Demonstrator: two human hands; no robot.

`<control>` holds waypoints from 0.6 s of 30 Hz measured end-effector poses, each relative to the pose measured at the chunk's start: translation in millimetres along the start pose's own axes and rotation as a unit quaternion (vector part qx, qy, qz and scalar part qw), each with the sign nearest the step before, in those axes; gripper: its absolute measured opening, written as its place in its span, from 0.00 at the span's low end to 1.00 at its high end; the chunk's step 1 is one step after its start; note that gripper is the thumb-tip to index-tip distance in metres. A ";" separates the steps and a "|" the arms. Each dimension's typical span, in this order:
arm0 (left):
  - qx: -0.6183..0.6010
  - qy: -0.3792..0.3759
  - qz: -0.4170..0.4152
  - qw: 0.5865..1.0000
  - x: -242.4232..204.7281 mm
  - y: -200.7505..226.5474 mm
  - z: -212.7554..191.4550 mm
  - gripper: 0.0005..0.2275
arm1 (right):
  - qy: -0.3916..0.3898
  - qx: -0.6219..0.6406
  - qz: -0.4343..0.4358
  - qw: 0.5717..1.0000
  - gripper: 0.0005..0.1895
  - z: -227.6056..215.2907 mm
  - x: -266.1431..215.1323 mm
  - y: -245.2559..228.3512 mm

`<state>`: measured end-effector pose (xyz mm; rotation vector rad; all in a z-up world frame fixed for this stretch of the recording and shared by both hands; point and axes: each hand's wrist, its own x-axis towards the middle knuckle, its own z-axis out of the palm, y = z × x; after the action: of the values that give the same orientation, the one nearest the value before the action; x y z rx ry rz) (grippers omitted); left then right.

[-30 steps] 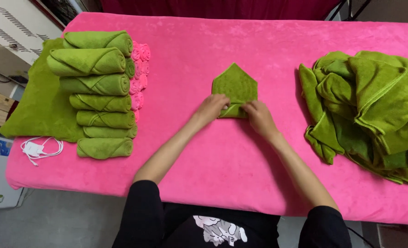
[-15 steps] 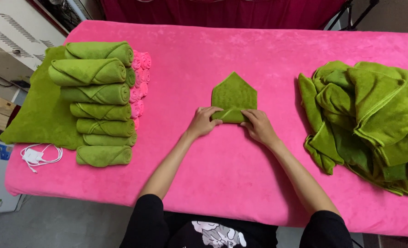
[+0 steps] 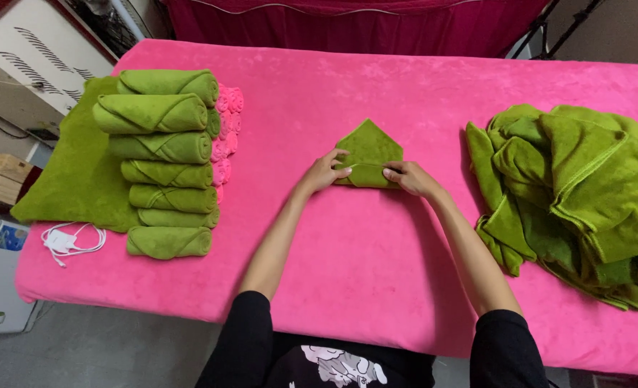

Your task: Folding and rolling green towels into decorative pointed shapes on a pink massage table.

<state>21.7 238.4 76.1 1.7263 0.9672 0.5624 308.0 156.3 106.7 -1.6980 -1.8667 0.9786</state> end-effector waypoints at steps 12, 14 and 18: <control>0.265 0.163 0.245 0.918 -27.7 -8.6 10.4 0.24 | 0.311 -0.343 -0.327 0.824 0.21 67.3 21.5 33.1; 0.266 0.137 0.234 0.925 -24.9 -14.9 6.3 0.25 | 0.329 -0.352 -0.312 0.818 0.19 66.9 12.4 6.2; 0.251 0.092 0.160 0.950 -9.8 -12.8 1.9 0.26 | 0.340 -0.385 -0.260 0.818 0.26 65.9 17.8 -2.2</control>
<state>13.2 231.1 64.3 2.3471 1.0256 0.7413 256.1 159.8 62.4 -1.4325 -2.0908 -0.6367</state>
